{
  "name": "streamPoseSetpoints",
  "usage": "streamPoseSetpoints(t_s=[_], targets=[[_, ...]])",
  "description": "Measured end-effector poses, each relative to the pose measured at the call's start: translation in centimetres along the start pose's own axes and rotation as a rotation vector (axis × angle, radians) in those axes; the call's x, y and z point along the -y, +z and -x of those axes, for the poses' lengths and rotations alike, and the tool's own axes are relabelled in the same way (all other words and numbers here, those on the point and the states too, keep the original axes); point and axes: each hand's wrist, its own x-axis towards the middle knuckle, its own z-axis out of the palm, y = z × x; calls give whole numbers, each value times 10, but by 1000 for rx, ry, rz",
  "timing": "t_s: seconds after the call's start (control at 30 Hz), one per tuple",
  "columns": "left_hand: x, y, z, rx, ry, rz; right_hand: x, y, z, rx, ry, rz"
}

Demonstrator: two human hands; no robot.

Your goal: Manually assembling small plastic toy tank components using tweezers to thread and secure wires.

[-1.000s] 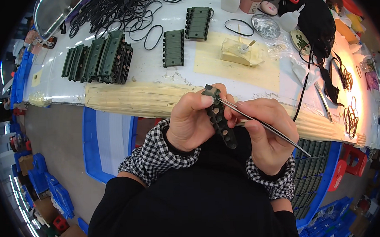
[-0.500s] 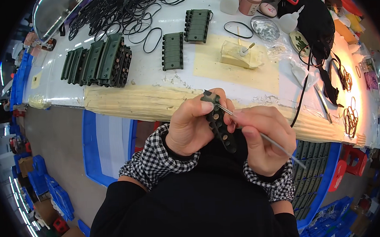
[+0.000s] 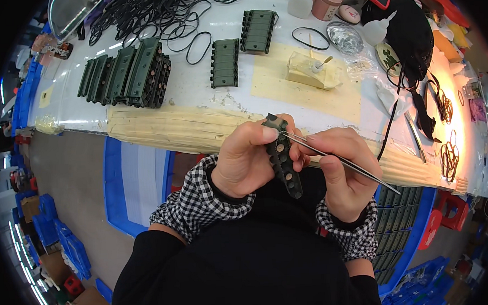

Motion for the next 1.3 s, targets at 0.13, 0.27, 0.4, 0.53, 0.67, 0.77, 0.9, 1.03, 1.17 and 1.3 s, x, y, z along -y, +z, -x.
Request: streamPoseSetpoints(t_s=[0.13, 0.27, 0.4, 0.53, 0.67, 0.77, 0.9, 1.03, 1.17, 1.3], targets=[[1, -2, 1, 2, -38, 55, -1, -2, 0, 15, 53, -59], [-1, 0, 3, 0, -80, 145, -2, -10, -5, 146, -113, 109], [0, -3, 4, -30, -128, 172, -1, -14, -7, 173, -78, 124], [1, -9, 2, 23, -129, 113, -8, -12, -2, 81, 35, -104], [2, -11, 0, 71, -124, 117, -13, -14, -2, 92, 11, -65], [1, -10, -1, 54, -134, 98, -9, -17, -4, 115, 73, -60], [1, -8, 1, 30, -161, 115, -9, -28, -10, 248, -15, 59], [0, -1, 3, -55, -215, 138, 3, -34, -22, 389, -34, 127], [-2, 1, 1, -39, -182, 109, 3, -37, -23, 349, -123, 209], [-7, -7, -7, -14, -120, 95, -9, -41, -24, -116, -71, 281]])
